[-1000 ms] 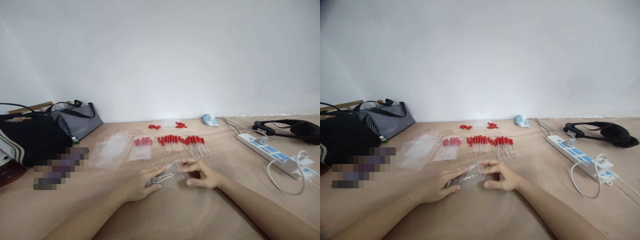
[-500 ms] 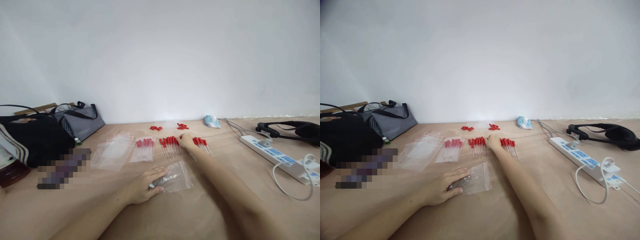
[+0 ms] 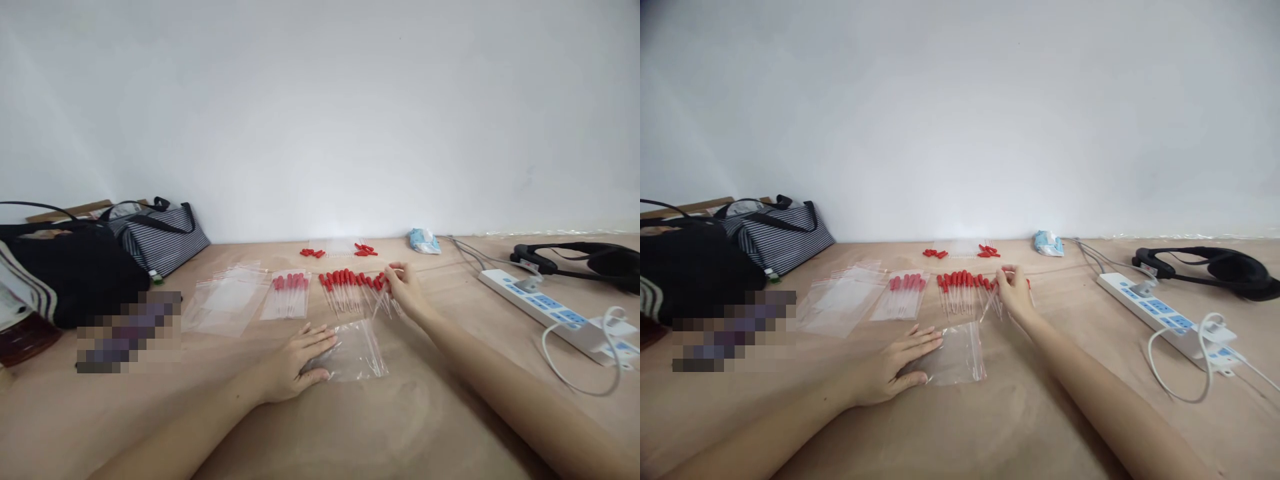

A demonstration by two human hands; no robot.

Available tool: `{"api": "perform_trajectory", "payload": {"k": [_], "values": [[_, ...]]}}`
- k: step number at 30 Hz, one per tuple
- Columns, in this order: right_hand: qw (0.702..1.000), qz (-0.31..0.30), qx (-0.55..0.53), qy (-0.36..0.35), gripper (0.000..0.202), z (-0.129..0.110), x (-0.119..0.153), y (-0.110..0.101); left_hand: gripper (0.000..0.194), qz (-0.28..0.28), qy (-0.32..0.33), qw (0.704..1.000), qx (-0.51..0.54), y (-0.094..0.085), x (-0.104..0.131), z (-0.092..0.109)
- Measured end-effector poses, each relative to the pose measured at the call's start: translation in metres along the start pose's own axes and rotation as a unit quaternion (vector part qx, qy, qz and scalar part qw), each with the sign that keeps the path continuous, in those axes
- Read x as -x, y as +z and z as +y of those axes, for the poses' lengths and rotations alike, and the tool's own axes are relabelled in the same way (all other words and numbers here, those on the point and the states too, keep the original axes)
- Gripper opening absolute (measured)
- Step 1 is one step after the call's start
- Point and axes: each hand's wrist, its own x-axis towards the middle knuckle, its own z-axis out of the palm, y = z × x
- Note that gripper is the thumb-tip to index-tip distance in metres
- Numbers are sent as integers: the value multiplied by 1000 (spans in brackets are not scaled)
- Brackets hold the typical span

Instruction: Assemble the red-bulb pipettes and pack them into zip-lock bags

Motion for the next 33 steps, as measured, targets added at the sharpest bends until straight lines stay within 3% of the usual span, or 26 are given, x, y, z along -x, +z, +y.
{"api": "perform_trajectory", "payload": {"k": [3,9,13,16,18,23,28,30,33], "values": [[987,18,-159,12,38,8,27,-16,49,0,0,1000,2,1,1,-1],[972,4,-222,78,39,10,62,-15,49,4,-8,1000,6,1,1,-1],[956,-76,-265,104,35,7,76,-9,50,12,-7,1000,10,2,1,0],[958,-201,-194,60,30,8,78,-11,52,8,-18,1000,7,0,1,3],[962,-256,-90,-12,28,10,77,-14,52,10,-18,1000,6,0,1,4],[935,-268,113,-203,22,7,79,-16,51,21,-16,1000,8,2,1,2],[899,-314,179,-247,19,1,73,-21,45,29,-6,1000,3,6,1,-3],[918,-286,167,-217,22,0,58,-23,42,52,0,999,-7,7,1,-3],[948,-166,219,-160,18,-2,27,-18,33,98,15,995,-30,7,0,-2]]}}
